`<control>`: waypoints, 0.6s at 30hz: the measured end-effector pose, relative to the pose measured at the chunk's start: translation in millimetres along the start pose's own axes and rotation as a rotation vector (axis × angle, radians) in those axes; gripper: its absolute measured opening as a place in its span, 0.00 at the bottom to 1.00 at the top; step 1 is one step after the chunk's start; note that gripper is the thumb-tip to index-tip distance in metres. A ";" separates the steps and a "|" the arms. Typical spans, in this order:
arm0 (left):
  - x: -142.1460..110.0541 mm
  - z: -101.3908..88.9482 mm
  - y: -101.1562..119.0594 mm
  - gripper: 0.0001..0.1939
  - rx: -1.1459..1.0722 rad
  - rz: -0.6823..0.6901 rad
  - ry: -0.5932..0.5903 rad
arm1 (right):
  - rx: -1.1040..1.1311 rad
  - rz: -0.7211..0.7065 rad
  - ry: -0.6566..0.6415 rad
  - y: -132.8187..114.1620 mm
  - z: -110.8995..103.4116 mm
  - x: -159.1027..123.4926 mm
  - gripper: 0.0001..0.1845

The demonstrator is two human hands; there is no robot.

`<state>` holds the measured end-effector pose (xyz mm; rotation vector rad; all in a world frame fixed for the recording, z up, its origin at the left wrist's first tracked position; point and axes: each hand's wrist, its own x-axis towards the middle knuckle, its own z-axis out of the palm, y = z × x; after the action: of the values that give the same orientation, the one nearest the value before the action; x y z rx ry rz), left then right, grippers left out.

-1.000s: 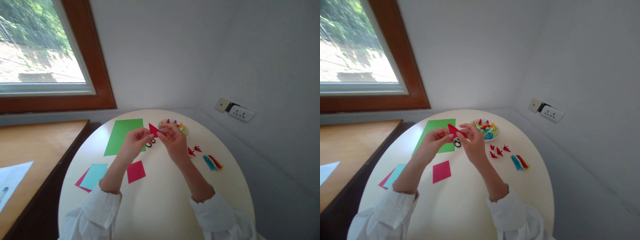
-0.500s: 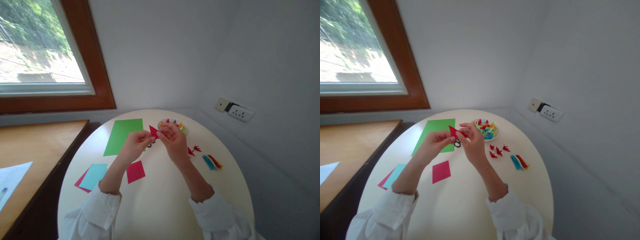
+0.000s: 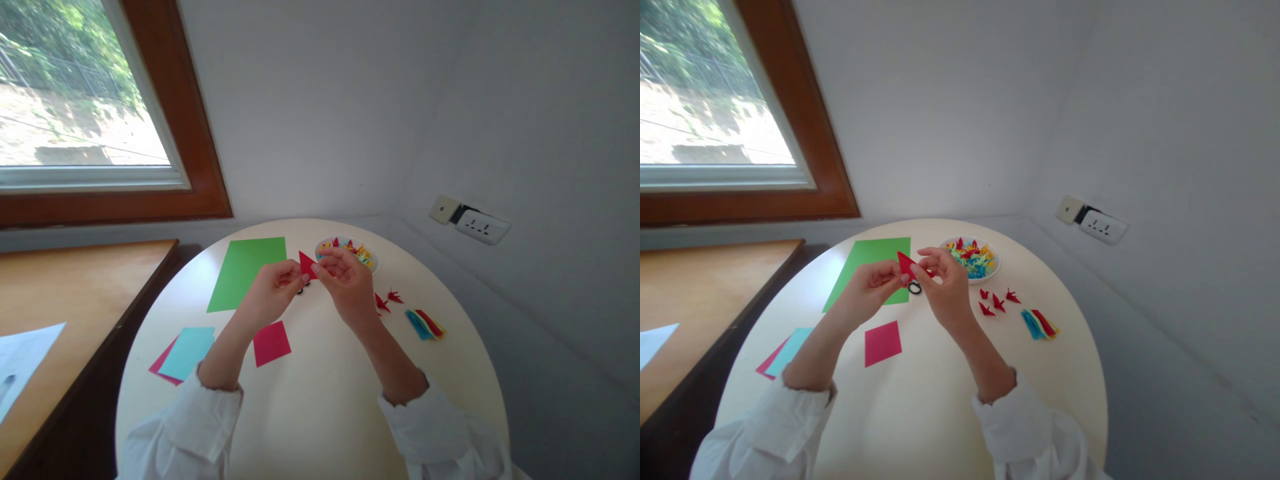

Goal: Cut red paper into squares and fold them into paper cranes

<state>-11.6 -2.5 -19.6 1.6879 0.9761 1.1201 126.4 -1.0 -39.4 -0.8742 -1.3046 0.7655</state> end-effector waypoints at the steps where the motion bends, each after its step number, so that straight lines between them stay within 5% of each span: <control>1: -0.1 0.0 0.1 0.10 0.008 0.001 0.004 | 0.004 0.005 -0.008 0.1 0.2 0.0 0.12; 13: 1.6 1.8 -2.6 0.07 -0.081 -0.028 0.149 | 0.020 0.053 -0.014 2.5 -0.2 -0.3 0.13; 18: 1.2 -0.7 -0.7 0.08 -0.060 -0.029 0.121 | 0.046 0.086 -0.079 4.5 0.1 0.3 0.16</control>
<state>-12.1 -1.0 -19.9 1.5681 1.0286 1.2319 126.4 1.4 -43.2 -0.8746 -1.3205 0.9023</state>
